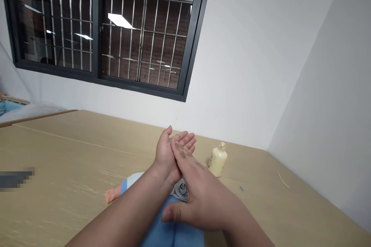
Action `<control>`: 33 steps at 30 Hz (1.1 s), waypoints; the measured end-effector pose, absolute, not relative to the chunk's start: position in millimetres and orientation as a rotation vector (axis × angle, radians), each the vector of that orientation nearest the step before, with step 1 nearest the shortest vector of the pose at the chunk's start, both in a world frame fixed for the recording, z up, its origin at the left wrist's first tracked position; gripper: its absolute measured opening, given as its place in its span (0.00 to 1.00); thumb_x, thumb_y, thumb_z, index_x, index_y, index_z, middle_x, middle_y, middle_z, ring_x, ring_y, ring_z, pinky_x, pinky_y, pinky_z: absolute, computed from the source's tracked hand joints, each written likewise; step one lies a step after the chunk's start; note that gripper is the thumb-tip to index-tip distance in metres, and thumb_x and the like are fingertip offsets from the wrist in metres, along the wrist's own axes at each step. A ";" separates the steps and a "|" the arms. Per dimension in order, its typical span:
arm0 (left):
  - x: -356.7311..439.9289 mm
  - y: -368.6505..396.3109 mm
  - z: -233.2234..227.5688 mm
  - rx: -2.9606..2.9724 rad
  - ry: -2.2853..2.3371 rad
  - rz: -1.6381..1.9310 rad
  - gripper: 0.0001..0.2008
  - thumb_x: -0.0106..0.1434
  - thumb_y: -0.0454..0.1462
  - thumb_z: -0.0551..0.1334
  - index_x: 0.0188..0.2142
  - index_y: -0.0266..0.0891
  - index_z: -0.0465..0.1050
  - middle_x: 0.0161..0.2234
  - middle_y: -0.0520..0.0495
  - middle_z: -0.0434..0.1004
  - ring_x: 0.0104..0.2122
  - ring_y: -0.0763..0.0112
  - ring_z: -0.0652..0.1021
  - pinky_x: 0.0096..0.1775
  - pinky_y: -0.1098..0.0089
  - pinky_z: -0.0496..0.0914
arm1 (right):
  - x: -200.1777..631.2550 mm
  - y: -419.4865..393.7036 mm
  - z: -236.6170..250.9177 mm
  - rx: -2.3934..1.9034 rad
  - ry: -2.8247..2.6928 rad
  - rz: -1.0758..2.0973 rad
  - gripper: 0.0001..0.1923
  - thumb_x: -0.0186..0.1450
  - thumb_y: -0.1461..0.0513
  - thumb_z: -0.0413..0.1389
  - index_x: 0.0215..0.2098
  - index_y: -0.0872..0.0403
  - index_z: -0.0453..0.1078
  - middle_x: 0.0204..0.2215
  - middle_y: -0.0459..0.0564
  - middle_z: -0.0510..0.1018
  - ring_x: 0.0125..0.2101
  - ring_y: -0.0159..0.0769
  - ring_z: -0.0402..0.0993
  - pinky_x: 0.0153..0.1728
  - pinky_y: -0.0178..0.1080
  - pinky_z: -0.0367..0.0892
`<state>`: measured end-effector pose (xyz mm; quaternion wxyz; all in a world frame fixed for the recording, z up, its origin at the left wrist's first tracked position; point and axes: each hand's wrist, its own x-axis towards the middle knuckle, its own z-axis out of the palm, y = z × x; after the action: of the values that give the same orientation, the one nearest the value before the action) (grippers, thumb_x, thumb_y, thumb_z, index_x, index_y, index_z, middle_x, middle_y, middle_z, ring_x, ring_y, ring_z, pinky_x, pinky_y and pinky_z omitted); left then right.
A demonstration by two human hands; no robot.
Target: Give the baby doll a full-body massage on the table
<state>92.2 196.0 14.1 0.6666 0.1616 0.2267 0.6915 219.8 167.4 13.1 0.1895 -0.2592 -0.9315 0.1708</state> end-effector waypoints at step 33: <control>92.5 205.1 4.2 0.362 0.429 1.595 0.32 0.66 0.55 0.54 0.54 0.30 0.72 0.54 0.28 0.76 0.56 0.53 0.77 0.58 0.62 0.70 | 217.0 178.4 7.5 -0.736 -2.615 0.416 0.65 0.55 0.35 0.63 0.75 0.53 0.36 0.74 0.57 0.40 0.73 0.54 0.36 0.71 0.56 0.43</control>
<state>92.5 205.1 4.2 0.6634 0.1602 0.1898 0.7059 217.0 178.4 7.5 0.1954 -0.2626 -0.9332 0.1483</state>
